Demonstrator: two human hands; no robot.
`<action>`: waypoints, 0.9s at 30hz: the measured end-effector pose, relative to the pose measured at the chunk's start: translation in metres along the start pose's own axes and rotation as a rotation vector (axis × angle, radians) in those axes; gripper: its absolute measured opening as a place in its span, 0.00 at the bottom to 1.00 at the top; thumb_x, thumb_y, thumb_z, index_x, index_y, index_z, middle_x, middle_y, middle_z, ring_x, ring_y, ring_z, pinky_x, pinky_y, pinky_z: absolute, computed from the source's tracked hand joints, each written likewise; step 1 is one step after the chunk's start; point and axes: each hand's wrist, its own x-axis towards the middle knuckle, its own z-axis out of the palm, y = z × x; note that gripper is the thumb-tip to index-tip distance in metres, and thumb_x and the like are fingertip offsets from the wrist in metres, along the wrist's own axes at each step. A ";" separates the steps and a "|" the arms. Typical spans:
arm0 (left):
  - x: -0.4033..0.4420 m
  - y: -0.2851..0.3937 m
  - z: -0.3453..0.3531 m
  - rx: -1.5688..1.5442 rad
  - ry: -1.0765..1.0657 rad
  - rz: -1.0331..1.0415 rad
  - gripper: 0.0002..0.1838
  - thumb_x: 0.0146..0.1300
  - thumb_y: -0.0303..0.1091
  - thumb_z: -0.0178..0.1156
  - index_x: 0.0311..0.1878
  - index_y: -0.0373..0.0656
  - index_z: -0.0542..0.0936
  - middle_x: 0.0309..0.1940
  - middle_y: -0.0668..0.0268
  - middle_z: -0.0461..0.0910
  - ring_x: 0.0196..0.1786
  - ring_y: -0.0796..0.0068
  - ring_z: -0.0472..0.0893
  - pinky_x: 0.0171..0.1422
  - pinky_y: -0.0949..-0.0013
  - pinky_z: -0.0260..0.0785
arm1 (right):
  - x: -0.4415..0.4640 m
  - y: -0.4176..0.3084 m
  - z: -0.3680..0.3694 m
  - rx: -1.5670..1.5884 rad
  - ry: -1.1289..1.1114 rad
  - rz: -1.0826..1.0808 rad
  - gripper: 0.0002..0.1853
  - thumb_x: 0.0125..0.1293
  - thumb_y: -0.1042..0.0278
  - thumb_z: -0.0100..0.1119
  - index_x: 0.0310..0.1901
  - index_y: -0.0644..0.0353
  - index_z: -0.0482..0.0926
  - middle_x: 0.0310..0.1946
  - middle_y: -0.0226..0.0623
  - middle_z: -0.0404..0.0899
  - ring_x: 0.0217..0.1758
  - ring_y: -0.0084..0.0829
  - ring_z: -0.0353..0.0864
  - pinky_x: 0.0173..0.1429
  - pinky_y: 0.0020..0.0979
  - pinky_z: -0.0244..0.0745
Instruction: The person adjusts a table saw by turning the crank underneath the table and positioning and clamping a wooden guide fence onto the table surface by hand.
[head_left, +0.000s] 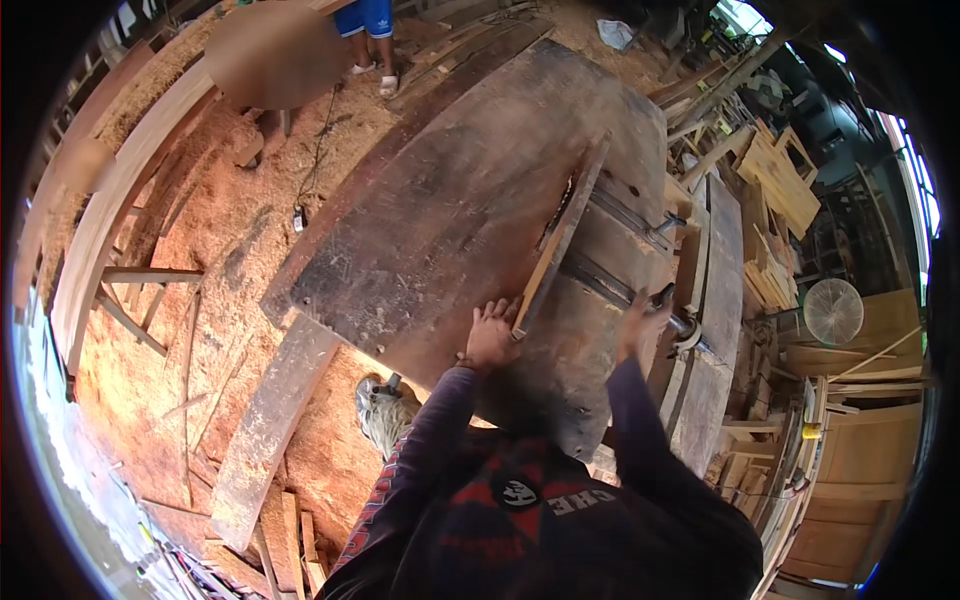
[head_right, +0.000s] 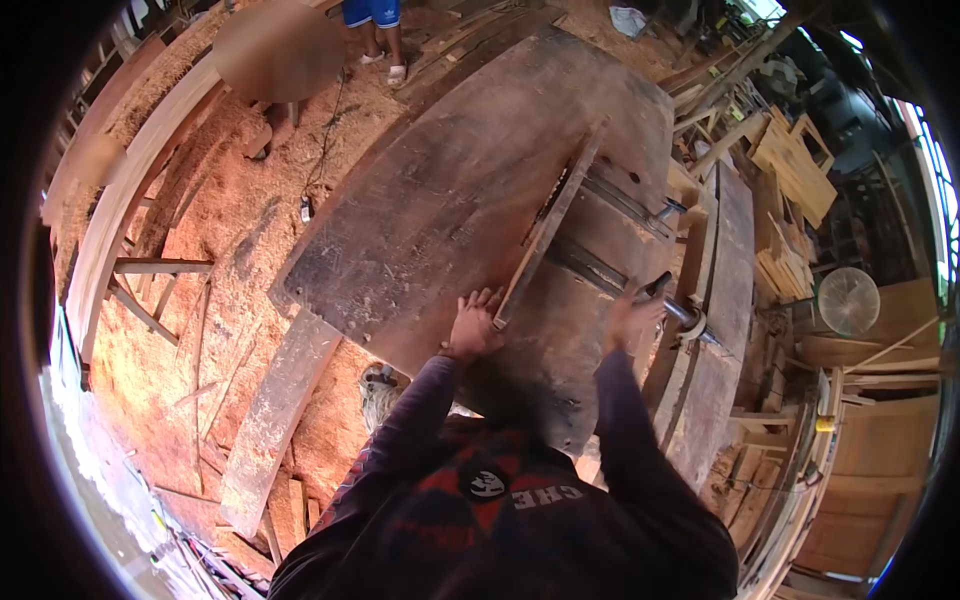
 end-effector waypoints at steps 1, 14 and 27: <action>0.001 -0.017 0.010 0.002 -0.042 0.077 0.45 0.54 0.47 0.65 0.75 0.42 0.62 0.66 0.46 0.69 0.68 0.47 0.67 0.71 0.48 0.57 | -0.040 -0.027 -0.024 0.202 -0.105 0.027 0.31 0.73 0.55 0.55 0.68 0.67 0.62 0.65 0.54 0.66 0.70 0.49 0.63 0.74 0.48 0.53; 0.009 -0.067 -0.013 0.138 -0.461 0.394 0.40 0.66 0.42 0.55 0.79 0.51 0.53 0.77 0.63 0.58 0.73 0.42 0.62 0.68 0.28 0.55 | -0.176 -0.182 -0.032 0.821 -0.034 0.382 0.28 0.73 0.59 0.45 0.68 0.68 0.58 0.63 0.49 0.65 0.68 0.41 0.63 0.74 0.40 0.52; 0.012 -0.062 -0.009 -0.109 -0.361 0.311 0.43 0.65 0.52 0.59 0.78 0.46 0.54 0.77 0.55 0.56 0.76 0.42 0.57 0.65 0.20 0.52 | -0.184 -0.169 -0.023 0.829 0.175 0.236 0.22 0.72 0.63 0.48 0.61 0.66 0.60 0.56 0.46 0.66 0.63 0.38 0.65 0.71 0.42 0.57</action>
